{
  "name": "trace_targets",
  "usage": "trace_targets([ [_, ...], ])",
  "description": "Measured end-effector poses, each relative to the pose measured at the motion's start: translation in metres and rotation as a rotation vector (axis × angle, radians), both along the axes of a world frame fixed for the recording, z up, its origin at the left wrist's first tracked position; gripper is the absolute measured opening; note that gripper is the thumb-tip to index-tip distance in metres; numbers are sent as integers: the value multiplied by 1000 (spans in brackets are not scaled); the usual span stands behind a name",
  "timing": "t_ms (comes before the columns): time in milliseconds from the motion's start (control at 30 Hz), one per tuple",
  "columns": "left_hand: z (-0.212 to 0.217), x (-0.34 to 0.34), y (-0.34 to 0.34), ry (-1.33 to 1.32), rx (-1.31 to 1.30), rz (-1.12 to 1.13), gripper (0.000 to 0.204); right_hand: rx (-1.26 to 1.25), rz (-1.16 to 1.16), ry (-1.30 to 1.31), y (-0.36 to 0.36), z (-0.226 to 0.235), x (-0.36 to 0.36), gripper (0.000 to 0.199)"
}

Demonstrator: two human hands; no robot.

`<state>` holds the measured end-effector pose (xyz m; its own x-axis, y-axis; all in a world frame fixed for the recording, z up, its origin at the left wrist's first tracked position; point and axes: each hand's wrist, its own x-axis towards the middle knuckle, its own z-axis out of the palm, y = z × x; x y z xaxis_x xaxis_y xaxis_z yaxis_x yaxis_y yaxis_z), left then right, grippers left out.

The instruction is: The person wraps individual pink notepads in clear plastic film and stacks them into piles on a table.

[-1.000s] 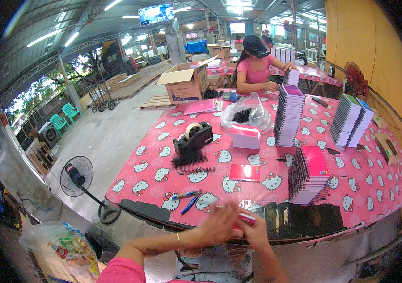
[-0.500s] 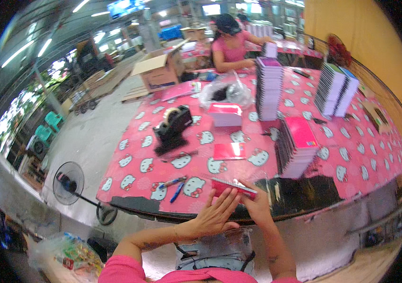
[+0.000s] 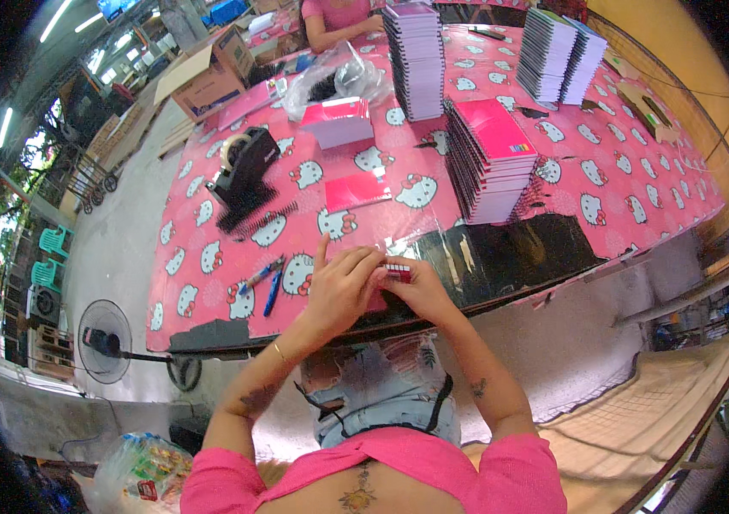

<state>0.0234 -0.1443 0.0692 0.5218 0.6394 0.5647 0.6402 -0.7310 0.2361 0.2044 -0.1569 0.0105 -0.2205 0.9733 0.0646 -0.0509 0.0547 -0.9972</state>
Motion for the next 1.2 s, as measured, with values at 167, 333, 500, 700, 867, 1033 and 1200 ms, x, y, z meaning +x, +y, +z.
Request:
trace_targets([
  [167, -8, 3, 2, -60, -26, -65, 20, 126, -34, -135, -7, 16, 14, 36],
  [333, -11, 0, -1, -32, -70, -60, 26, 24, -32, -206, -12, 43, 46, 22],
  [500, -1, 10, -9, -96, -45, -26, 28, -12, 23, -254, -7, 52, 52, 24],
  [700, -9, 4, -7, -6, -32, -81, 24, 14, 107, -335, 2, 55, 60, 21],
  [867, -11, 4, -4, -32, -3, -74, 19, 19, 122, -336, 6, 58, 60, 17],
  [1033, -10, 4, -6, -41, 2, -76, 25, 246, 65, -391, 3, 58, 48, 10],
  [1200, -1, 10, -15, 3, 104, -82, 23, 463, -342, -540, -11, 44, 19, 14],
])
